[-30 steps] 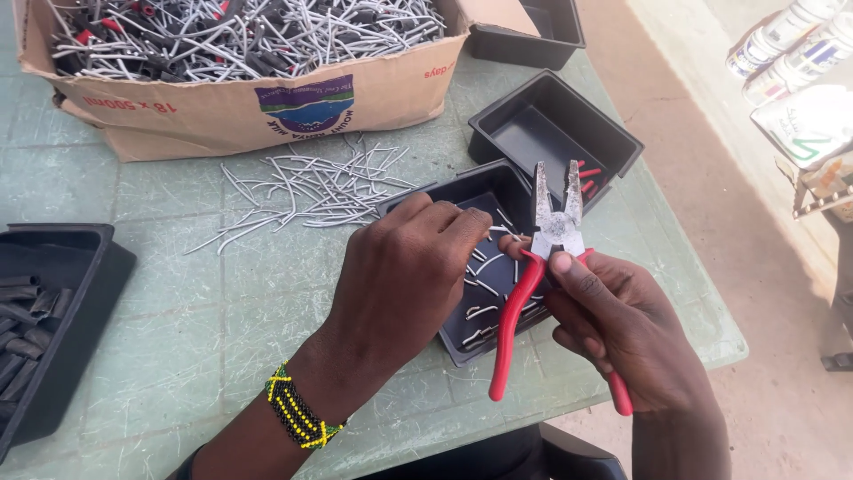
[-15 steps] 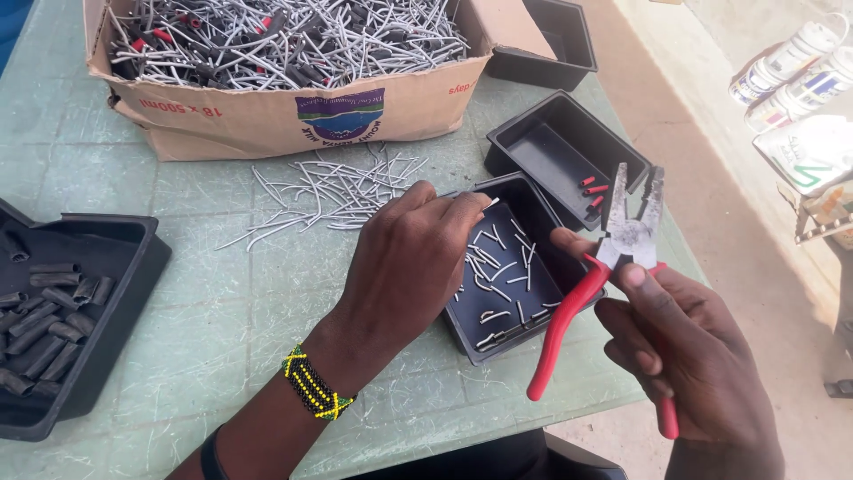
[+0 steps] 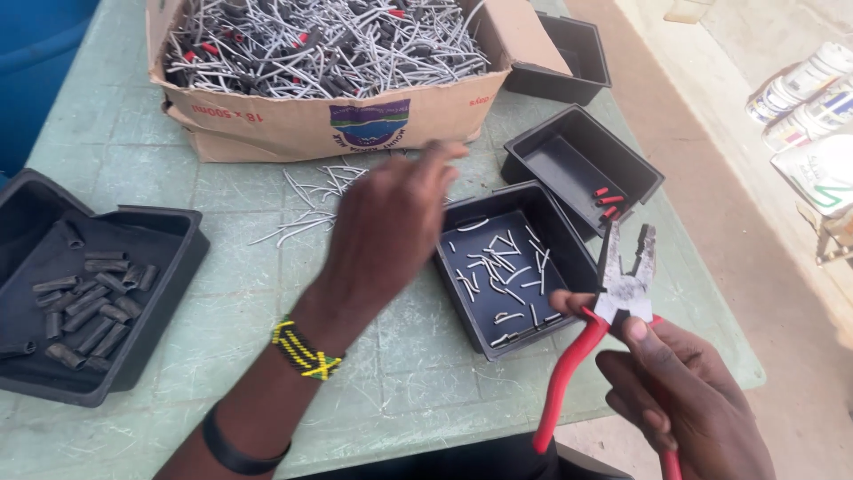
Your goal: Cutting metal pins into smaller segments using pliers and sorting them into plastic bins.
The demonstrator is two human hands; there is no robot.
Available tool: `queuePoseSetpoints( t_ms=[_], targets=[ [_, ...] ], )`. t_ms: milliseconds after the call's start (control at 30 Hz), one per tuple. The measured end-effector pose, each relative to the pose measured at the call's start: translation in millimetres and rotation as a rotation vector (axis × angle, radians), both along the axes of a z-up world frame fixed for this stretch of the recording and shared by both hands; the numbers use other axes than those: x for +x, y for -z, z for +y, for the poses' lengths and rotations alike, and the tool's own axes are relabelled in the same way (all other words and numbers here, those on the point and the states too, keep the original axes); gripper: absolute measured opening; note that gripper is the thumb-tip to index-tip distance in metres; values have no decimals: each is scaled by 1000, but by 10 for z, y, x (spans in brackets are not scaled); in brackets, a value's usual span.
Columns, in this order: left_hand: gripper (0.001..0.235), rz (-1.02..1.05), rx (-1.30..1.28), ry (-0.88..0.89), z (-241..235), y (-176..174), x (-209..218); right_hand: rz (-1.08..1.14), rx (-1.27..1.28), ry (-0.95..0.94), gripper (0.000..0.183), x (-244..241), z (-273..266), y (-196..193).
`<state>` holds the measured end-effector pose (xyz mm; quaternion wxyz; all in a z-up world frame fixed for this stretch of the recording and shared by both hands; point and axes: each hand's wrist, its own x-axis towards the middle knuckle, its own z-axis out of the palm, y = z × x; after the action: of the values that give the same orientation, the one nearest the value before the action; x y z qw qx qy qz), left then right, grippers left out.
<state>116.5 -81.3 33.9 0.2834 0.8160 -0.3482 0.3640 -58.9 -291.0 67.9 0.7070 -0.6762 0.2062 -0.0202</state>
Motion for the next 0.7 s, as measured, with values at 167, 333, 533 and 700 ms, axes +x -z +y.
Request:
queuePoseSetpoints(
  t_ms=[167,333,533,700],
  targets=[
    [5,264,56,-284,677,-12,114,-139,568,-217,56,-124,-273,737],
    [11,345,262,-306,838,348,217,50,845,-316,62,-149,111,1038],
    [35,335,333,-351,900,396,256,307,959,-686,71,-4,296,1019],
    [23,427,284,-416,1117,472,237,113,1082,-987,96,12,365,1107]
  ],
)
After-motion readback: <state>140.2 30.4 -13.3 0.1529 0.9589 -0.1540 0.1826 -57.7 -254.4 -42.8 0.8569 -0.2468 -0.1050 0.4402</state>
